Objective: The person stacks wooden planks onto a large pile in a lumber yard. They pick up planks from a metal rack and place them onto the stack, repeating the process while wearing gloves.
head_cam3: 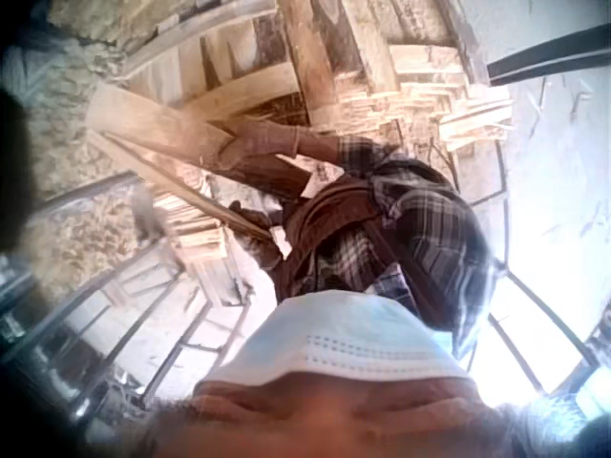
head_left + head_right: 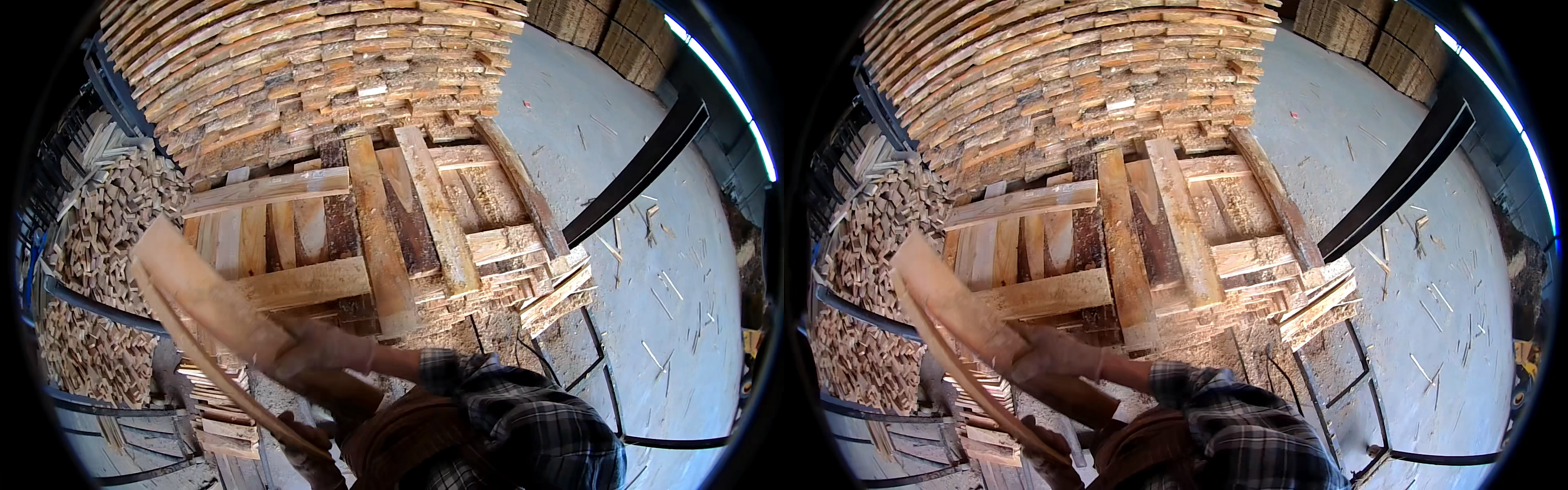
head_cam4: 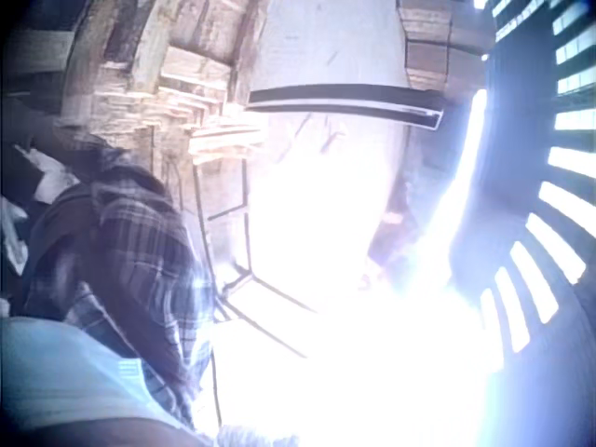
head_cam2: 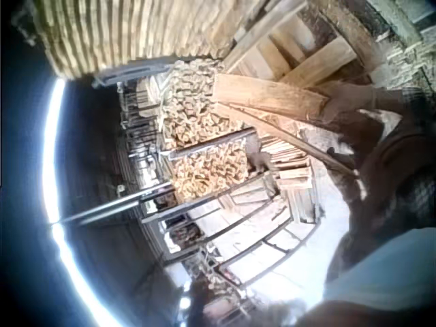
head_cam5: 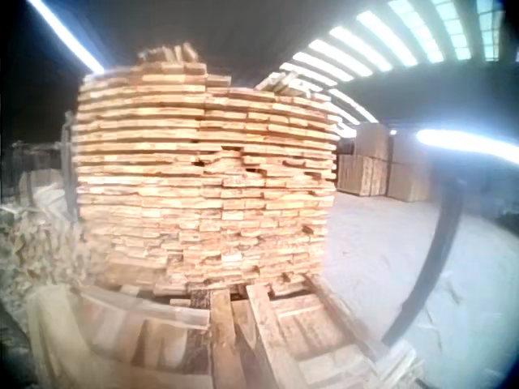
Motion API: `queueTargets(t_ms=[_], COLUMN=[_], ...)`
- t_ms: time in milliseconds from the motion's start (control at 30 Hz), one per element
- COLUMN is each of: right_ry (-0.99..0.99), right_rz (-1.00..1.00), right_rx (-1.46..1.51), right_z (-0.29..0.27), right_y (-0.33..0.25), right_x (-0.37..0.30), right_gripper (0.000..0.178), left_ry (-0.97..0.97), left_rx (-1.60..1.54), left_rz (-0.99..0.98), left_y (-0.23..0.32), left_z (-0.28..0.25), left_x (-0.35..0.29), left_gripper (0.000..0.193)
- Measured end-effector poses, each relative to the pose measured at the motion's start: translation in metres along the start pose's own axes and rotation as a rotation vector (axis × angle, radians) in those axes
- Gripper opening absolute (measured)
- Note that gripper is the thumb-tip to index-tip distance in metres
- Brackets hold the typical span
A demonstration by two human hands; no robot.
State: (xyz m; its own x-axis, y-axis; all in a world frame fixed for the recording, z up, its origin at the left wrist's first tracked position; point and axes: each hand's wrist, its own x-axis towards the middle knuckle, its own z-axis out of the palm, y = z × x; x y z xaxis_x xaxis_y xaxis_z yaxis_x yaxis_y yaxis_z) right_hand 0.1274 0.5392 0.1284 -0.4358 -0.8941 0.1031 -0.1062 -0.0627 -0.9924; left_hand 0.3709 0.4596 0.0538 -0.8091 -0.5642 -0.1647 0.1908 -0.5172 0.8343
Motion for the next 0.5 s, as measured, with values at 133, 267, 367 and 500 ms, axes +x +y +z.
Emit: queueTargets(t_ms=[133,267,367,500], right_ry=[0.201,0.508,0.796,0.818], right_rz=[-0.306,-0.032,0.483,0.359], right_rx=[0.307,0.178,-0.229,-0.157], right_z=[-0.153,-0.318,-0.332,-0.347], right_y=[-0.028,0.052,0.019,0.061], right_x=[-0.093,-0.184,-0.199,-0.193], right_gripper=[0.063,0.047,0.035,0.042], left_ry=[-0.044,-0.145,-0.023,-0.023], left_rx=[-0.093,-0.004,0.032,0.104], left_rz=[0.006,-0.109,-0.124,-0.159], left_y=[-0.023,-0.04,-0.049,-0.055], left_z=[0.098,0.161,0.193,0.214], left_x=[0.037,0.067,0.058,0.051], left_gripper=[0.039,0.033,0.032,0.038])
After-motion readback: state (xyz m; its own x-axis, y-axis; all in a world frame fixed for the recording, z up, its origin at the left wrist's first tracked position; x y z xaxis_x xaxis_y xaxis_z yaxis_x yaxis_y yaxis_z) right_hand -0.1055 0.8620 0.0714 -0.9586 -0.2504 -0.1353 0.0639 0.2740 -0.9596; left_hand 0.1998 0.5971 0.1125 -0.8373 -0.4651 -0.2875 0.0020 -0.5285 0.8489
